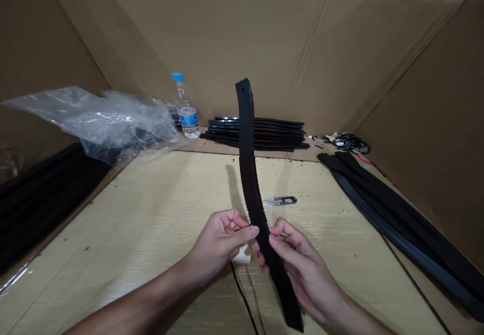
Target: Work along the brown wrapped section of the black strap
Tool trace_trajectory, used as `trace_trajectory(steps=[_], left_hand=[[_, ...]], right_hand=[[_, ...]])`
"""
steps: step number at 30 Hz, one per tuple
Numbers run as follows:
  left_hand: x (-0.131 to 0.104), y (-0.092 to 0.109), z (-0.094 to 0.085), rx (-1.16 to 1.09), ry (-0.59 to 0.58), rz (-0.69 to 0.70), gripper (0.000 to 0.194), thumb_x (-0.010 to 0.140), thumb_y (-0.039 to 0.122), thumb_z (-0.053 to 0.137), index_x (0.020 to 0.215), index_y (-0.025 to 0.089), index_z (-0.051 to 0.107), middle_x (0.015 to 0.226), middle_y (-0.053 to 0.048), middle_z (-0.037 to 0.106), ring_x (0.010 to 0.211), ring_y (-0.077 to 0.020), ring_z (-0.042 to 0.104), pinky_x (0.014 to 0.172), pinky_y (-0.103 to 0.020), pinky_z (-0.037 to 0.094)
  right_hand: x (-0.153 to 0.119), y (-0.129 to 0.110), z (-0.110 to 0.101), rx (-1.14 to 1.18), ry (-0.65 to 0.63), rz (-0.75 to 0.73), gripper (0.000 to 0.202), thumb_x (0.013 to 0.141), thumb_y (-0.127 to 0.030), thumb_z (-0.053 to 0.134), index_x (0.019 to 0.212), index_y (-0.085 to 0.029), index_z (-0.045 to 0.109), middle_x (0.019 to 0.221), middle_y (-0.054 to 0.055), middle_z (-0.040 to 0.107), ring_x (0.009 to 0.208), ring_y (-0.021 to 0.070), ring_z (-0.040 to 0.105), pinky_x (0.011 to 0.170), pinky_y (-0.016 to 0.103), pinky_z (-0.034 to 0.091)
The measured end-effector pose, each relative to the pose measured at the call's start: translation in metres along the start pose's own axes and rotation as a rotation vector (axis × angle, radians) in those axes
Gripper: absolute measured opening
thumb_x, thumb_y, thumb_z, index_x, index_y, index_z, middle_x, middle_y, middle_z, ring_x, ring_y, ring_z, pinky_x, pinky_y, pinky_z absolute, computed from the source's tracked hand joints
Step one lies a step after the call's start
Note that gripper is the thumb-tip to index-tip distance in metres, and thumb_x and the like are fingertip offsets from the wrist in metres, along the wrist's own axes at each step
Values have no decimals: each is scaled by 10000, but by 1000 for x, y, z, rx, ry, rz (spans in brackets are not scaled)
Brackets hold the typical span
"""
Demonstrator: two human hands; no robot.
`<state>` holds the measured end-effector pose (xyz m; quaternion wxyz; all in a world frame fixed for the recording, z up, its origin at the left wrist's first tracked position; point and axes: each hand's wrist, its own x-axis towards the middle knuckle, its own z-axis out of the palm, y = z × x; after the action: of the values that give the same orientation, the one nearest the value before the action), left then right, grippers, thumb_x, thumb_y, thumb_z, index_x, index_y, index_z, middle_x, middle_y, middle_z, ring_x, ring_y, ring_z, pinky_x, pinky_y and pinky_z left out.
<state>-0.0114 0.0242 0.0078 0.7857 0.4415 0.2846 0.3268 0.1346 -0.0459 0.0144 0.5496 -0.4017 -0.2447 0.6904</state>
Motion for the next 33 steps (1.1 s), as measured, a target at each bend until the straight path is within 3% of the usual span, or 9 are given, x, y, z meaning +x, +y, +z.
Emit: trace_trajectory(steps=[2, 5, 11, 15, 19, 23, 25, 33], left_hand=[[0, -1, 0, -24, -39, 19, 268, 768, 264, 701, 669, 156, 477, 577, -5, 656, 495, -131, 627, 463, -220, 475], [0, -3, 1, -48, -48, 20, 270, 765, 247, 701, 693, 167, 453, 594, -9, 664, 514, -172, 651, 483, -288, 522], [-1, -6, 2, -57, -52, 21, 337, 664, 194, 771, 691, 175, 436, 584, -13, 680, 504, -181, 649, 487, -305, 530], [-3, -3, 3, -49, 25, -1, 333, 574, 133, 804, 686, 152, 491, 627, 10, 669, 519, -137, 636, 501, -242, 508], [-4, 2, 6, -33, -56, -35, 213, 634, 162, 773, 683, 115, 570, 603, -1, 663, 476, -110, 605, 466, -208, 474], [-6, 3, 6, -31, -36, -23, 222, 689, 155, 746, 626, 124, 536, 563, 11, 645, 472, -79, 577, 445, -163, 422], [-6, 2, 5, -1, -33, -15, 232, 715, 166, 736, 630, 132, 522, 556, 11, 644, 495, -84, 588, 469, -167, 429], [-4, -1, 4, -28, -43, 27, 226, 790, 195, 672, 679, 155, 479, 616, -22, 700, 529, -182, 677, 547, -296, 526]], right_hand=[[0, 2, -1, 21, 1, -4, 265, 743, -330, 758, 872, -191, 573, 764, 30, 703, 647, 118, 599, 614, 239, 459], [1, 4, -1, 53, 9, 12, 330, 733, -322, 769, 1003, -198, 628, 746, 20, 685, 655, 126, 592, 597, 249, 476], [3, 2, -1, -84, -53, -26, 217, 741, -306, 758, 865, -133, 716, 705, 14, 632, 618, 94, 541, 586, 207, 488], [3, 2, -1, -57, -138, -21, 201, 685, -250, 797, 804, -152, 667, 703, -10, 611, 584, 89, 533, 514, 197, 529], [1, 2, -2, -56, -171, 32, 249, 695, -265, 782, 778, -172, 567, 653, -31, 601, 540, 109, 579, 398, 198, 524], [0, 2, -2, -76, -130, 10, 303, 735, -242, 753, 782, -204, 456, 608, -24, 674, 391, 81, 544, 339, 151, 409], [-1, 1, -2, -38, -92, -19, 284, 776, -275, 716, 786, -211, 439, 644, 2, 703, 392, 70, 523, 360, 149, 361], [-1, 2, -1, 44, 2, -52, 187, 772, -261, 722, 812, -195, 552, 757, 34, 718, 595, 112, 587, 559, 226, 428]])
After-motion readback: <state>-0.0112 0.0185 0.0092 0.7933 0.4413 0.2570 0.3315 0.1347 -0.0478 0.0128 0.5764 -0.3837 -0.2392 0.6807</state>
